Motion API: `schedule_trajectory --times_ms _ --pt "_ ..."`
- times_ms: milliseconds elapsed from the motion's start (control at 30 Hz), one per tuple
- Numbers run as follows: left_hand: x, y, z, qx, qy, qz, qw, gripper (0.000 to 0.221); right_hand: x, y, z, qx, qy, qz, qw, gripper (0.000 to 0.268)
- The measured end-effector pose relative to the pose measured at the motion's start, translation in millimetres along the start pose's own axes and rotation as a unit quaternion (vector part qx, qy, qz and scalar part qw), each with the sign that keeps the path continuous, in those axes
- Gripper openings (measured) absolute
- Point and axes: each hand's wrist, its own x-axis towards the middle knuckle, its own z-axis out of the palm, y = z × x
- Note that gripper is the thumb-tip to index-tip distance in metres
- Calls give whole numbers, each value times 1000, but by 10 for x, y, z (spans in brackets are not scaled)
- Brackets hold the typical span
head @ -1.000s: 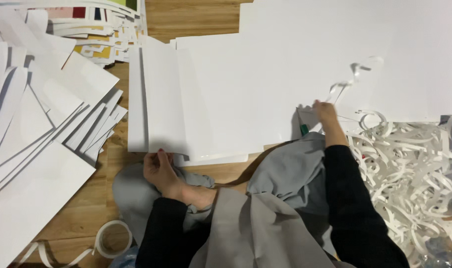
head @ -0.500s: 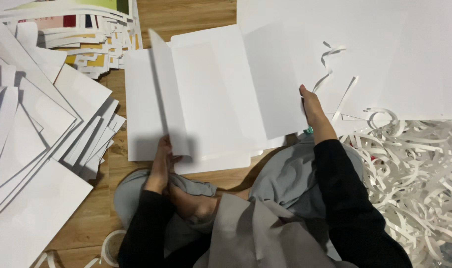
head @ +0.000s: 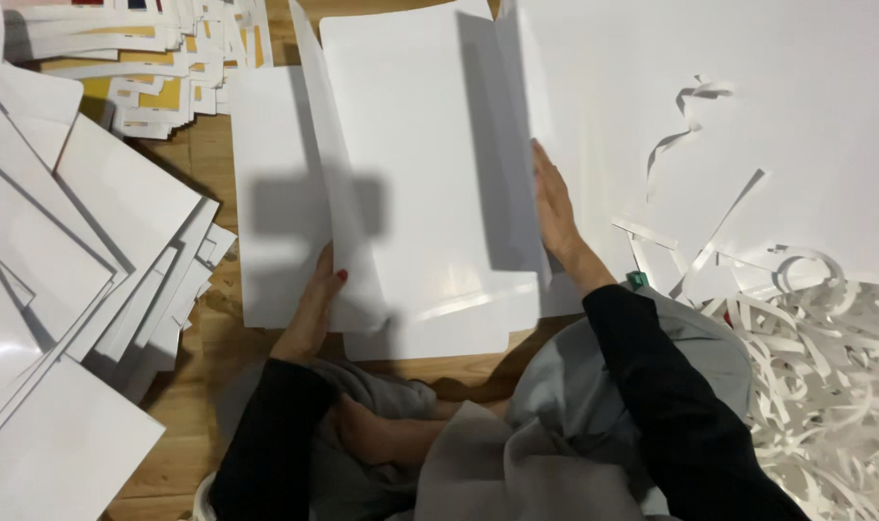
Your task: The person folds large white paper sheets and applies glue using a small applicator to assemble paper products by hand while sitting on the floor.
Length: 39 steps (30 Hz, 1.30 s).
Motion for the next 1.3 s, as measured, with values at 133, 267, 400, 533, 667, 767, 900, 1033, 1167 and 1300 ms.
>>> schedule_trajectory --times_ms 133,267,400,533,667,767,900,1033,1167,1300 --pt "-179 9 -74 52 -147 -62 986 83 -265 -86 294 -162 -18 -79 983 58" --pt "-114 87 -18 4 -133 -77 988 113 -328 -102 349 -284 0 -116 952 55" --pt "472 -933 -391 65 9 -95 993 49 -129 132 383 -387 17 -129 913 54" --pt "682 -846 -179 405 134 199 882 27 167 138 442 -460 64 -205 862 54" --pt "970 -1008 -18 463 209 303 807 48 247 -75 470 -459 -56 -128 877 71" --pt "1065 -954 24 555 176 356 731 50 235 -142 448 -465 -104 -100 873 78" --pt "1139 -966 0 575 137 342 730 57 191 -116 452 -472 -122 -103 867 81" --pt "1158 -901 24 574 78 327 747 72 193 -79 458 -469 -105 -124 868 81" --pt "1221 -864 102 596 60 339 726 85 206 -64 459 -460 -97 -138 872 81" --pt "1480 -763 189 643 86 344 678 89 186 -92 458 -459 -108 -100 876 80"
